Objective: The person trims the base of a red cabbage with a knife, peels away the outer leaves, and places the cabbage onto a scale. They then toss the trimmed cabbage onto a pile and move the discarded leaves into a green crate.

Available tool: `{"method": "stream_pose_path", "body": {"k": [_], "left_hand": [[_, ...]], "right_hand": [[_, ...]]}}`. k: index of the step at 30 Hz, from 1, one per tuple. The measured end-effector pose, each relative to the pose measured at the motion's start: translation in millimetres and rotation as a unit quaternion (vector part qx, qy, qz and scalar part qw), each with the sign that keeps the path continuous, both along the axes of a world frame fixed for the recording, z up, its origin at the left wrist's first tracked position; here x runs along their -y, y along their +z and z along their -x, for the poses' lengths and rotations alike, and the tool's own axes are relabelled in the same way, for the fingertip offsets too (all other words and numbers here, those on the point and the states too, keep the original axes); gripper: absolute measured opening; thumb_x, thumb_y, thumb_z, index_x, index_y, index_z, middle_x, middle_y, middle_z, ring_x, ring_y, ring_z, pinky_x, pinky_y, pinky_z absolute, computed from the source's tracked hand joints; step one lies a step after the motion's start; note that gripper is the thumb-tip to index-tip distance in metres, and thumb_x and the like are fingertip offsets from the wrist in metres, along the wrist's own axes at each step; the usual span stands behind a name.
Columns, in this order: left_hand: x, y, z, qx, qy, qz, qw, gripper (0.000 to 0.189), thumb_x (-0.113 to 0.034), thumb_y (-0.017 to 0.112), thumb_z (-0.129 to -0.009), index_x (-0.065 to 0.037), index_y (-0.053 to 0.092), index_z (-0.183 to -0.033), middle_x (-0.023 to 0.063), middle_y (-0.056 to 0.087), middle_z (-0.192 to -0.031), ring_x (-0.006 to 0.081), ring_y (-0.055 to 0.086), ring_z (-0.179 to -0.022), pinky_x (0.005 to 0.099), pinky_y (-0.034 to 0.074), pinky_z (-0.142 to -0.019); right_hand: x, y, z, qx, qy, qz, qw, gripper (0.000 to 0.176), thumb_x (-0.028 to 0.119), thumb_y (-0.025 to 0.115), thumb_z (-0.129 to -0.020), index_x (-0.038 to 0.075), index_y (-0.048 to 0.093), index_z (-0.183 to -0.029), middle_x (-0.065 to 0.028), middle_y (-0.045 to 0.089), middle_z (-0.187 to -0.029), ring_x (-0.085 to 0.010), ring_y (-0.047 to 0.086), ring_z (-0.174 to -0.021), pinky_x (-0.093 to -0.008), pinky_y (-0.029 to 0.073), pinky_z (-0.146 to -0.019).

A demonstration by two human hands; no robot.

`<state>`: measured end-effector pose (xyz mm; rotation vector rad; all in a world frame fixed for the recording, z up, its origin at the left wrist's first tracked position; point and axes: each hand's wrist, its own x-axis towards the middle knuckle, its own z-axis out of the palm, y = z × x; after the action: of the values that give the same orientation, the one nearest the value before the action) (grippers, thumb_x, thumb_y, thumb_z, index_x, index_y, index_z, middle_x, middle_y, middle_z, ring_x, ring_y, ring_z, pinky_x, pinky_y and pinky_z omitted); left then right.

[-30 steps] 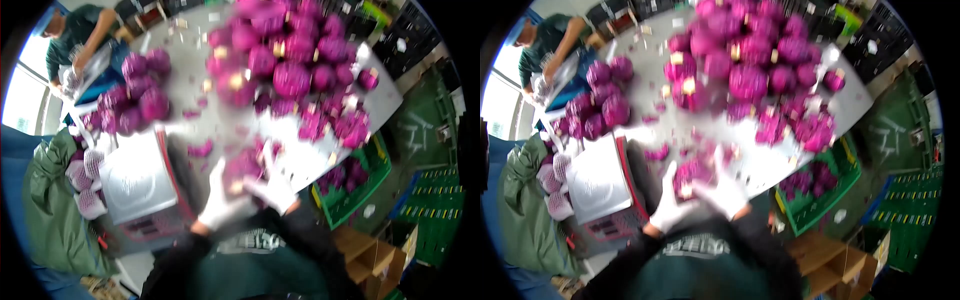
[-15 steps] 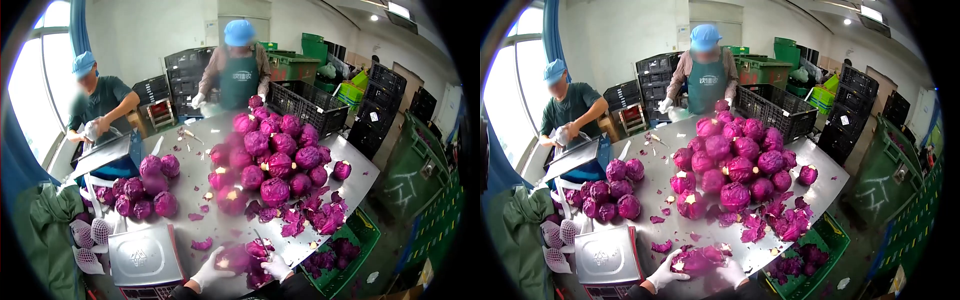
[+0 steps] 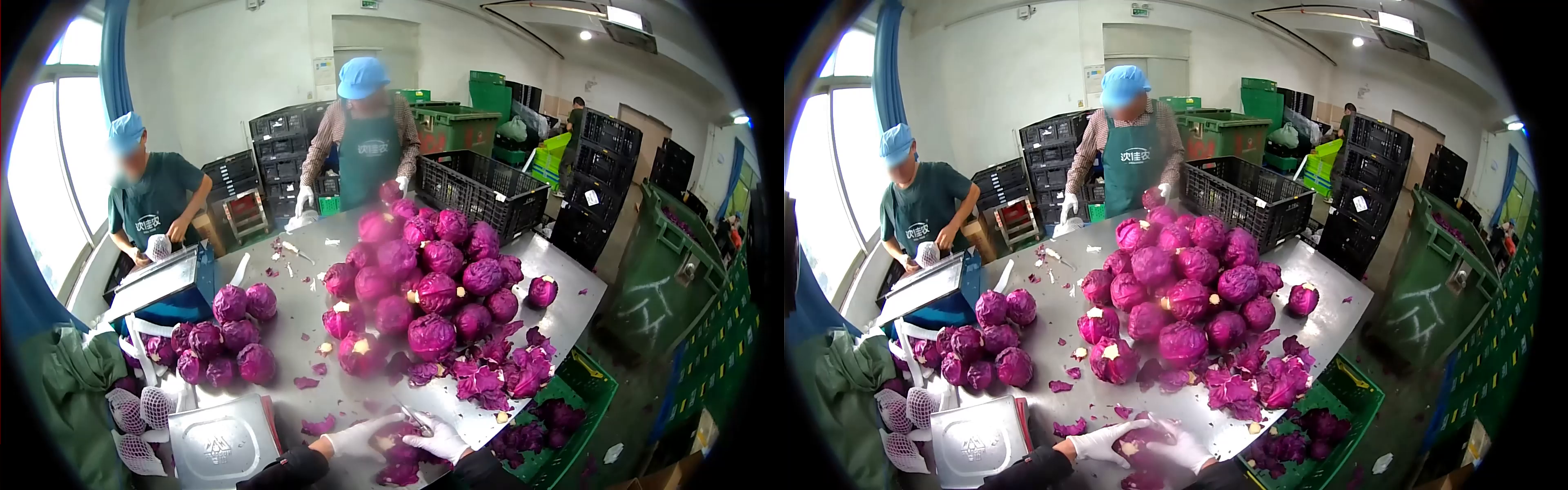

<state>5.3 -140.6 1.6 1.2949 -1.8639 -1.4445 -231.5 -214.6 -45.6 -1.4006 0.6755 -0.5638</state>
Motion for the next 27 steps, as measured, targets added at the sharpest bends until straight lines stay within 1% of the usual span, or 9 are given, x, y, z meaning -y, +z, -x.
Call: {"method": "stream_pose_path", "body": {"k": [3, 6, 10, 12, 15, 18, 23, 24, 27], "left_hand": [[-22.4, -41.8, -11.2, -0.167, 0.111, 0.013, 0.980, 0.090, 0.001, 0.075, -0.082, -0.008, 0.025, -0.156, 0.0124, 0.033, -0.157, 0.0248, 0.030, -0.146, 0.0385, 0.029, -0.118], [-49.9, 16.0, 30.1, -0.363, 0.306, -0.091, 0.876, 0.077, 0.005, 0.064, -0.091, -0.006, 0.023, -0.155, 0.0116, 0.041, -0.147, 0.0238, 0.035, -0.141, 0.0382, 0.032, -0.114], [-54.3, -68.2, 75.3, -0.036, 0.503, 0.094, 0.859, 0.109, -0.039, 0.091, -0.066, -0.003, 0.029, -0.148, 0.0250, 0.029, -0.144, 0.0370, 0.031, -0.135, 0.0456, 0.031, -0.112], [-39.4, -30.6, 66.7, -0.006, 0.456, 0.091, 0.885, 0.097, -0.034, 0.091, -0.067, -0.002, 0.039, -0.143, 0.0226, 0.045, -0.136, 0.0289, 0.052, -0.120, 0.0414, 0.043, -0.102], [-34.0, -45.9, 55.7, -0.188, 0.436, 0.010, 0.880, 0.078, -0.004, 0.076, -0.083, -0.005, 0.034, -0.149, 0.0069, 0.051, -0.134, 0.0187, 0.050, -0.122, 0.0341, 0.042, -0.105], [-31.8, -32.6, 45.3, -0.223, 0.409, -0.051, 0.883, 0.074, -0.005, 0.071, -0.089, -0.010, 0.032, -0.152, 0.0076, 0.047, -0.140, 0.0184, 0.048, -0.125, 0.0324, 0.041, -0.105], [-32.4, -33.8, 38.2, -0.279, 0.408, -0.125, 0.860, 0.078, -0.018, 0.076, -0.088, -0.012, 0.033, -0.152, 0.0065, 0.043, -0.146, 0.0194, 0.044, -0.132, 0.0349, 0.036, -0.111], [-30.0, -33.5, 38.9, -0.293, 0.415, -0.123, 0.852, 0.078, 0.005, 0.067, -0.088, -0.013, 0.029, -0.153, 0.0047, 0.045, -0.133, 0.0125, 0.053, -0.105, 0.0289, 0.050, -0.091], [-28.3, -33.9, 39.4, -0.282, 0.422, -0.127, 0.852, 0.078, 0.002, 0.069, -0.088, -0.013, 0.029, -0.153, 0.0041, 0.045, -0.134, 0.0130, 0.052, -0.109, 0.0294, 0.049, -0.094]], "right_hand": [[0.0, -9.8, 0.6, 0.030, -0.041, -0.175, 0.983, 0.053, 0.011, 0.077, -0.087, 0.007, 0.056, -0.135, -0.0043, 0.059, -0.123, -0.0133, 0.056, -0.108, -0.0271, 0.045, -0.093], [-10.6, -37.1, -8.0, 0.019, -0.093, -0.090, 0.991, 0.039, 0.011, 0.077, -0.087, 0.005, 0.061, -0.123, -0.0033, 0.057, -0.120, -0.0136, 0.054, -0.109, -0.0283, 0.044, -0.094], [-28.9, 18.3, -8.9, -0.066, -0.073, -0.036, 0.995, 0.035, 0.018, 0.080, -0.086, 0.001, 0.065, -0.113, -0.0054, 0.059, -0.115, -0.0154, 0.056, -0.110, -0.0307, 0.045, -0.096], [-23.2, 11.6, -2.6, -0.058, -0.077, 0.013, 0.995, 0.036, 0.018, 0.079, -0.087, 0.001, 0.065, -0.116, -0.0032, 0.065, -0.111, -0.0112, 0.061, -0.101, -0.0284, 0.048, -0.092], [-17.4, 1.8, 3.9, 0.001, -0.112, -0.099, 0.989, 0.020, 0.013, 0.068, -0.094, 0.002, 0.066, -0.111, 0.0006, 0.066, -0.102, -0.0079, 0.060, -0.098, -0.0252, 0.048, -0.089], [-15.6, 10.3, 8.0, -0.084, -0.136, -0.150, 0.976, 0.024, 0.018, 0.065, -0.096, -0.001, 0.066, -0.111, -0.0001, 0.066, -0.091, -0.0065, 0.060, -0.088, -0.0240, 0.049, -0.080], [15.9, -28.8, 15.3, -0.293, -0.213, 0.090, 0.928, 0.029, 0.023, 0.066, -0.094, -0.003, 0.066, -0.108, -0.0071, 0.065, -0.081, -0.0203, 0.066, -0.079, -0.0310, 0.051, -0.076], [28.6, -26.5, 27.6, -0.307, -0.212, 0.155, 0.915, 0.030, 0.024, 0.067, -0.093, -0.002, 0.067, -0.108, -0.0088, 0.066, -0.083, -0.0241, 0.067, -0.079, -0.0327, 0.052, -0.075], [26.4, -6.2, 32.3, -0.228, -0.225, 0.242, 0.916, 0.035, 0.026, 0.074, -0.089, 0.000, 0.068, -0.111, -0.0090, 0.064, -0.098, -0.0201, 0.065, -0.078, -0.0325, 0.053, -0.070]]}}
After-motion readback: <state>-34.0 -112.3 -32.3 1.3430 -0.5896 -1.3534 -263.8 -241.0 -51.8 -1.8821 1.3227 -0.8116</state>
